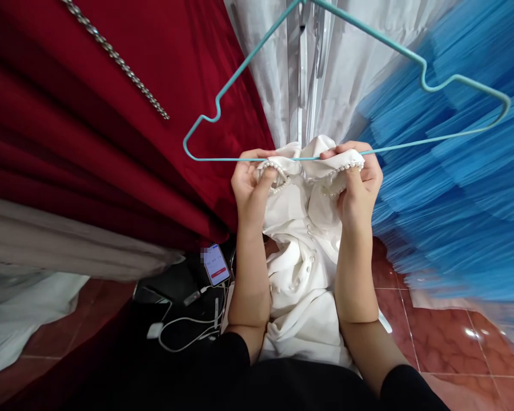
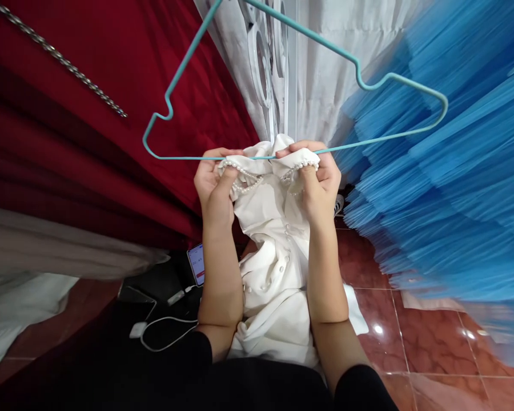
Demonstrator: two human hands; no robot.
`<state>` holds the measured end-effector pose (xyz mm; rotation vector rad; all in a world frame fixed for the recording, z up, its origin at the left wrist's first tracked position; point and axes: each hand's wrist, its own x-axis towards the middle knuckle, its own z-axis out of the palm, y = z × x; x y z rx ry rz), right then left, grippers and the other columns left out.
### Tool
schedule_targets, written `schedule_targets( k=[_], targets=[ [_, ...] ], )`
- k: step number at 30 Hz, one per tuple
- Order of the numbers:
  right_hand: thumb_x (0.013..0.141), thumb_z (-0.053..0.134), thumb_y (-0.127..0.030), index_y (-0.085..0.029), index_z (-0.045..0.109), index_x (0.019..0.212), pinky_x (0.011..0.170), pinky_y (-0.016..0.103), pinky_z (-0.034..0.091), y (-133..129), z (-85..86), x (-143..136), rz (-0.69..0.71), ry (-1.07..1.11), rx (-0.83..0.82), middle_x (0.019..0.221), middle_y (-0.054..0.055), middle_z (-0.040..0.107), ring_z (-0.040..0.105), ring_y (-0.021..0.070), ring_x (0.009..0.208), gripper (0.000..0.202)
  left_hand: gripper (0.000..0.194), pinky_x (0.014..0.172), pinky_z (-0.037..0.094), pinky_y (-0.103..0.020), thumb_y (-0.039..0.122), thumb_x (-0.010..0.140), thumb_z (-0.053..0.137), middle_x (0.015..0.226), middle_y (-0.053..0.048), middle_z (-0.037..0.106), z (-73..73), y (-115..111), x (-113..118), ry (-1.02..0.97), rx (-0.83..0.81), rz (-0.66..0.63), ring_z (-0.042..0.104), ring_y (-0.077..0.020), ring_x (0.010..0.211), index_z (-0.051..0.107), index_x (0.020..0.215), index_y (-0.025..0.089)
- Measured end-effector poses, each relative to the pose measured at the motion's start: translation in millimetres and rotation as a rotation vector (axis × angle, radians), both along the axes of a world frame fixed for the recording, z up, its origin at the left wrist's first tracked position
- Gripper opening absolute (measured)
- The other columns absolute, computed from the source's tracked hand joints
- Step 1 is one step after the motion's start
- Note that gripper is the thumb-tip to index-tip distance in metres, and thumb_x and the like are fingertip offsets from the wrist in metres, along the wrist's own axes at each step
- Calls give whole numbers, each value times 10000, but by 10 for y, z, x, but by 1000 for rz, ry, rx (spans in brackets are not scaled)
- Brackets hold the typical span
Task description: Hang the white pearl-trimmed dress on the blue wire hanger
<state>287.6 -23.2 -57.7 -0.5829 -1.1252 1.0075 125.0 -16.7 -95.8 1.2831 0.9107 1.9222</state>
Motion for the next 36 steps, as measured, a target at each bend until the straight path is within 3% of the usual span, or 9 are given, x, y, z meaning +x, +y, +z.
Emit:
schedule_targets(
  k=[3,6,14,18,22,25,28,33,36],
  targets=[
    [876,608,-513,-260,613,938,893,347,581,58,-44,23,14,7,-5,906,17,678,673,150,889,260,286,675,470,-263,343,713,816,799,-1,641,-111,51,-343,34,-33,264,607,-126,735,652,886,186],
    [883,605,-497,-256,609,938,872,328,578,92,-60,22,34,27,7,903,13,680,670,138,855,247,170,703,460,-284,225,740,757,755,13,623,-102,75,-686,-1,-35,420,596,-119,718,625,831,169],
    [903,605,-415,-253,636,940,914,333,563,87,-86,-57,56,60,66,886,7,701,683,136,890,169,199,732,484,-319,13,635,699,734,16,663,304,93,-1156,-29,100,598,617,-161,729,681,782,146],
    [909,596,-401,-249,631,935,922,335,561,115,-87,-38,0,46,81,893,8,707,681,137,909,158,279,607,420,-263,-83,604,508,581,39,592,451,110,-1210,-100,39,682,553,-122,599,659,681,138],
    [921,579,-394,-238,623,939,840,302,566,127,-106,6,26,4,84,901,7,717,684,132,879,163,236,638,472,-244,-56,673,592,706,14,673,709,118,-1018,266,143,564,628,-132,682,715,785,111],
    [919,595,-331,-227,634,954,823,279,557,132,-127,21,44,34,121,914,9,725,686,122,881,117,238,690,500,-223,-36,712,564,754,3,694,851,180,-891,407,181,612,652,-120,730,729,828,91],
    [924,590,-319,-222,639,962,798,281,558,137,-138,33,68,52,144,915,13,722,681,122,863,115,244,737,517,-238,-2,723,573,768,-4,728,801,226,-930,458,107,658,679,-141,764,763,836,102],
    [930,583,-344,-210,637,959,821,296,556,158,-141,41,49,21,161,920,19,708,677,125,872,148,234,664,506,-264,43,725,619,755,1,757,514,178,-1170,454,-115,670,688,-182,712,796,832,153],
    [921,593,-379,-213,619,963,838,302,561,179,-150,24,60,22,156,903,15,704,685,133,892,173,250,658,502,-264,12,705,620,726,16,748,508,170,-1209,414,-49,718,681,-176,691,795,799,163]
  ],
)
